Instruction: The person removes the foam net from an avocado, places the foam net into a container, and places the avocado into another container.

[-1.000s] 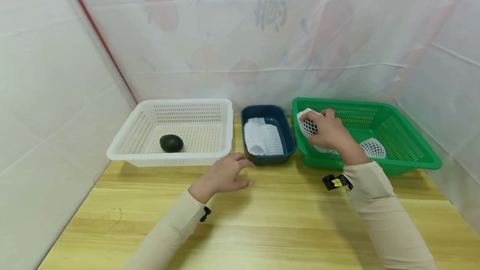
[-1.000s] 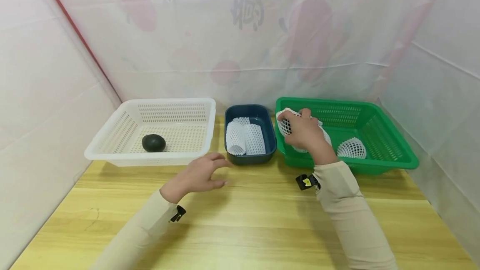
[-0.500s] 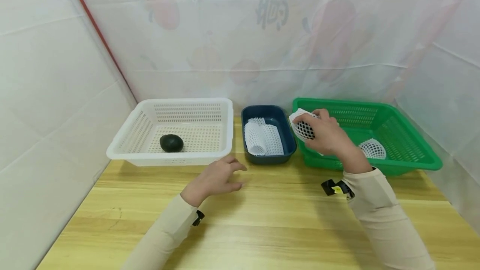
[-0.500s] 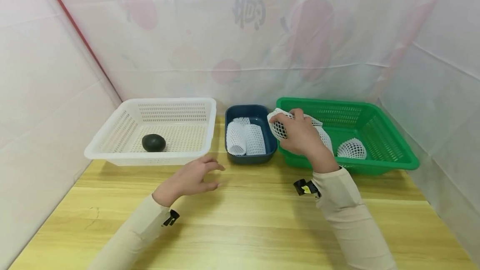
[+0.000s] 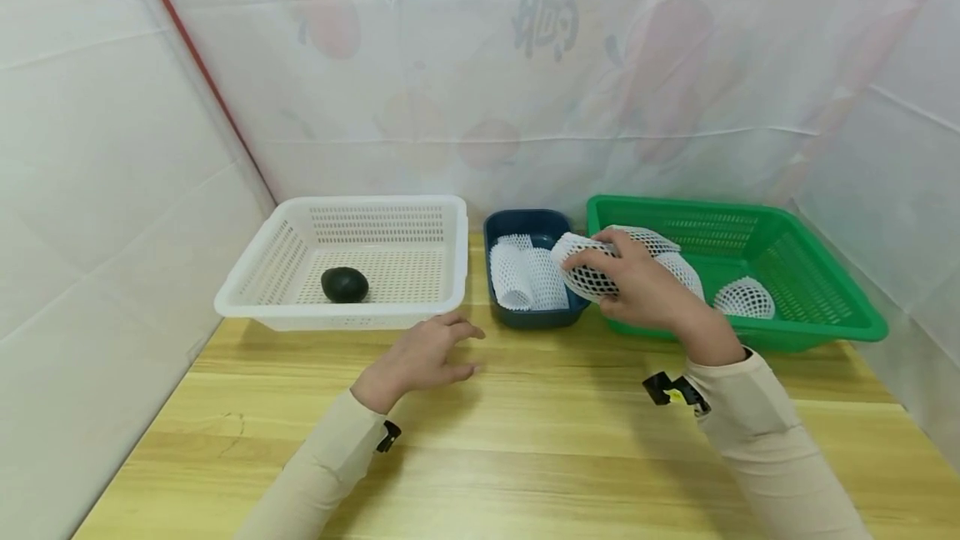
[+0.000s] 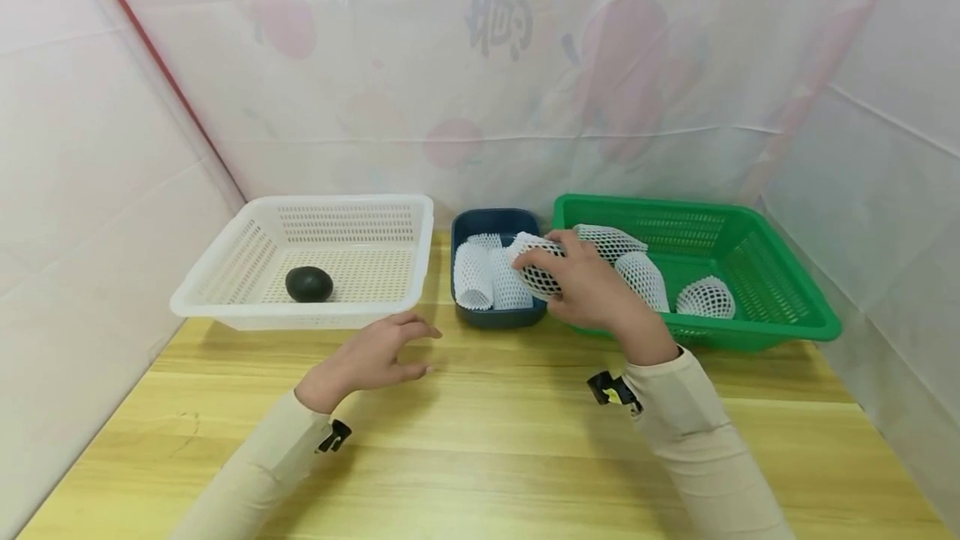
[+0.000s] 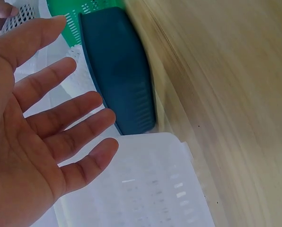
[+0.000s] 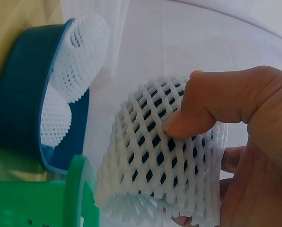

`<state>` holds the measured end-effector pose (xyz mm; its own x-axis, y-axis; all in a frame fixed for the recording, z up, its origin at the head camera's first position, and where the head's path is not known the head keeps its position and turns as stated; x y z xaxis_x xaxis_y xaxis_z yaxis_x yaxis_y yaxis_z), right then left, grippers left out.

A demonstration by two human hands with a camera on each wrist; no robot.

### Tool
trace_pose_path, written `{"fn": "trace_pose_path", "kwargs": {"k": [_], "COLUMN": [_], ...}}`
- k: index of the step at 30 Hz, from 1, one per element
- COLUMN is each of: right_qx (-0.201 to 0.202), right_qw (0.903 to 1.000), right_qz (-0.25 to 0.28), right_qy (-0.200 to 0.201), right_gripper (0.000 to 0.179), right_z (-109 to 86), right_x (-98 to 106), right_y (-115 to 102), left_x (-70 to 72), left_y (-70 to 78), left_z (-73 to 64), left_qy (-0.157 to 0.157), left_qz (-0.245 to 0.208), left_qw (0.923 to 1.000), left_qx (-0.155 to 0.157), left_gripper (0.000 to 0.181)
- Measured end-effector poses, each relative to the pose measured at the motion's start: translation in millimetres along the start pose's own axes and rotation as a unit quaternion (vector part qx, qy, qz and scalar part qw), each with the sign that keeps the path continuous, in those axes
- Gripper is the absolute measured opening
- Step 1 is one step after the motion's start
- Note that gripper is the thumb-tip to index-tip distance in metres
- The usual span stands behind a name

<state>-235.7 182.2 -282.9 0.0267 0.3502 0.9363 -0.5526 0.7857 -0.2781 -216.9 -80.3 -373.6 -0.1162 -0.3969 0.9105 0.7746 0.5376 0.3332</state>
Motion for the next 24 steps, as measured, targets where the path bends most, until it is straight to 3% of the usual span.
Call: {"fn": "trace_pose_path", "kwargs": {"k": [11, 16, 24], "right_qx": [-0.001, 0.015, 0.06], "right_qw": [0.9988, 0.9988, 0.9975], "right_qz": [0.008, 0.011, 0.001], "right_qy": [-0.047, -0.046, -0.036], "right_gripper": [0.059, 0.061, 0.061], "right_z": [-3.1, -4.1, -5.7], "right_x": [-24, -35, -52], "right_y": [-12, -14, -20], "left_x": [-0.8, -0.7, 3.6], "left_y": [-6.4, -9.7, -12.4], "left_z": [-9.7, -12.5, -17.6], "left_qy": [-0.012, -0.019, -0.004], "left_qz": [-0.001, -0.003, 0.002], "left_qw": [0.9998, 0.9995, 0.9996], "left_qx": [0.017, 0.026, 0.028], "left_gripper": [0.036, 0.038, 0.039]}}
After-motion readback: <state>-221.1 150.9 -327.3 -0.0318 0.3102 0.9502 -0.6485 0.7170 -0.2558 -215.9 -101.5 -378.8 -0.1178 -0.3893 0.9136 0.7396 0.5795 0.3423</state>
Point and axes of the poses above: each hand's wrist, its own z-axis towards the middle knuckle, its own x-axis out of the back of the hand, y = z × x, the point moved 4 cm from there along z, towards the middle knuckle, and after that the axes turned 6 degrees about -x, right-handed, at the moved point
